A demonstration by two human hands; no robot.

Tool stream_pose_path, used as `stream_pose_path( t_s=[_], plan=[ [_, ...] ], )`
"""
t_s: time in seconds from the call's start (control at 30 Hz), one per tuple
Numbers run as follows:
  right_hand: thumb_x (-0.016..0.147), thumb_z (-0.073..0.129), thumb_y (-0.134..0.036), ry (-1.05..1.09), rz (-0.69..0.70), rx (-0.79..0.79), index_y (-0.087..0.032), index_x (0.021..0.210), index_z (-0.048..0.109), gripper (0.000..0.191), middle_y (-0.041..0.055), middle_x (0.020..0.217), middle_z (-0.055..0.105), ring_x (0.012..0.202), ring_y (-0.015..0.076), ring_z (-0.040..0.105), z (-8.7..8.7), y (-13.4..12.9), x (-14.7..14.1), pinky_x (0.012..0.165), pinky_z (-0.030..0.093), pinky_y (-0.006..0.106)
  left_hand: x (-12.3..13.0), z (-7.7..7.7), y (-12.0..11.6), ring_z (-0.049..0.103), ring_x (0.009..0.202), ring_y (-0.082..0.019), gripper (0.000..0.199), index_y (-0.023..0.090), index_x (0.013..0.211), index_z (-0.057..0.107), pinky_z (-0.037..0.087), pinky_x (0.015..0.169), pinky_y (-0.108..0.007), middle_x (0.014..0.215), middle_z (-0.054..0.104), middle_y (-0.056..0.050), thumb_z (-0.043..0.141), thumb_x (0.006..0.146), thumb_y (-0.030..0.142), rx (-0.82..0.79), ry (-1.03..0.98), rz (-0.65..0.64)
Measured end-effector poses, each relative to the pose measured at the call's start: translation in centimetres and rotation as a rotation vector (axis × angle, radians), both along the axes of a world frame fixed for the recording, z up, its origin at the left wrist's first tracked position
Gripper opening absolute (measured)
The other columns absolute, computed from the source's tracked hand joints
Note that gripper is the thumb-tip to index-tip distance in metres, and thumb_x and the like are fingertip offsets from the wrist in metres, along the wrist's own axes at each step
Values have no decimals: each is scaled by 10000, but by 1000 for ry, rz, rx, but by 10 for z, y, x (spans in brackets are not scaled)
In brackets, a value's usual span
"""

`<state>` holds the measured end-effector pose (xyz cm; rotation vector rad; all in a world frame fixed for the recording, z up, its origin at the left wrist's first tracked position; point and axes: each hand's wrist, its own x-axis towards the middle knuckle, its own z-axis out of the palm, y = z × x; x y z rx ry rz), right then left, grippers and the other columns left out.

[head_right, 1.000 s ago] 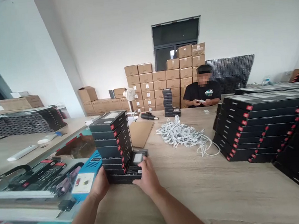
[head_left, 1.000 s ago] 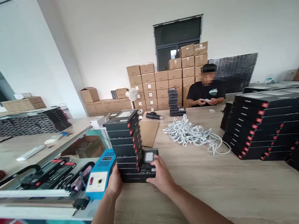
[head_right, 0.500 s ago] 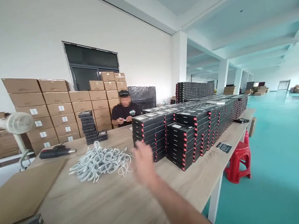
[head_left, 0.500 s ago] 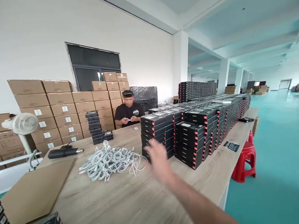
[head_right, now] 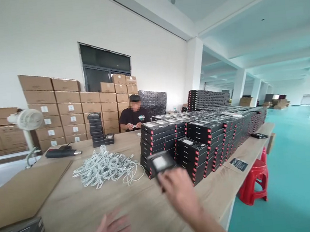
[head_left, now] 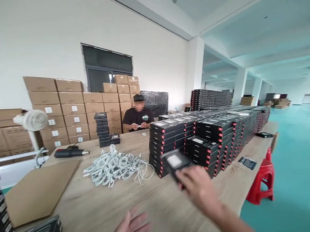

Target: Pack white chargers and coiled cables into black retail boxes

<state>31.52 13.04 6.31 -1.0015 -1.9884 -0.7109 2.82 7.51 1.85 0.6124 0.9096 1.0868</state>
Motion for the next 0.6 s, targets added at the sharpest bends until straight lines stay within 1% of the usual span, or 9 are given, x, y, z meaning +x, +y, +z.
stream_pose_path(
  t_s=[0.03, 0.1, 0.17, 0.27, 0.33, 0.4, 0.43, 0.5, 0.6],
  plan=[
    [869, 593, -137, 17, 125, -42, -280, 1217, 659, 382, 71, 1028, 704, 903, 238, 588, -23, -16, -34, 808, 418, 379, 6, 4, 6, 618, 1190, -378, 834, 254, 1273, 589, 535, 891, -528, 1290, 666, -135, 734, 605, 731, 1, -76, 25],
    [840, 671, -228, 107, 363, -135, -312, 1145, 679, 316, 32, 894, 707, 824, 222, 605, -65, -40, -96, 776, 446, 358, 8, 9, 13, 683, 1067, -333, 676, 202, 1215, 615, 552, 855, -449, 1161, 723, -124, 760, 682, 592, 8, -103, 148],
    [763, 776, -333, 347, 401, -368, -313, 1064, 695, 313, 33, 877, 697, 919, 256, 621, -86, -49, -137, 813, 476, 358, -4, 8, 14, 726, 875, -288, 542, 157, 1104, 654, 561, 774, -367, 931, 765, -91, 816, 667, 433, 9, -18, 302],
    [678, 822, -498, 485, 509, -826, -303, 1325, 576, 719, 108, 1328, 592, 1170, 338, 560, -73, -31, -159, 963, 454, 456, -37, 1, 6, 718, 703, -261, 533, 151, 1081, 663, 555, 667, -337, 803, 761, -66, 845, 630, 370, 11, 105, 364],
    [764, 729, -533, 616, 611, -1228, -263, 1408, 488, 738, 128, 1312, 594, 1056, 297, 632, -53, -7, -163, 869, 511, 439, -58, -1, 1, 723, 730, -280, 639, 157, 1186, 631, 559, 663, -357, 895, 772, -91, 832, 637, 415, 43, 153, 303],
    [780, 700, -512, 684, 785, -1500, -202, 1282, 577, 602, 107, 1142, 674, 935, 272, 672, -40, 14, -173, 780, 538, 406, -72, -1, 1, 725, 861, -321, 791, 164, 1319, 551, 566, 719, -388, 1053, 758, -121, 804, 639, 478, 114, 269, 299],
    [774, 708, -484, 733, 865, -1528, -184, 1174, 621, 508, 88, 1058, 698, 914, 263, 677, -39, 20, -181, 773, 538, 389, -76, -1, 2, 710, 955, -342, 859, 161, 1374, 504, 564, 776, -406, 1132, 736, -136, 784, 639, 508, 155, 374, 339],
    [764, 729, -425, 906, 953, -1407, -183, 1023, 624, 370, 62, 976, 717, 933, 252, 676, -45, 23, -199, 813, 528, 366, -77, -1, 4, 636, 1144, -367, 942, 141, 1439, 430, 516, 934, -446, 1273, 668, -164, 733, 647, 551, 230, 685, 457],
    [770, 737, -356, 1157, 935, -1257, -213, 1093, 547, 401, 58, 1036, 719, 951, 235, 677, -62, 10, -216, 854, 521, 358, -69, -2, 5, 472, 1342, -377, 991, 122, 1498, 334, 366, 1110, -489, 1440, 523, -195, 695, 662, 513, 291, 1200, 522]
  ],
)
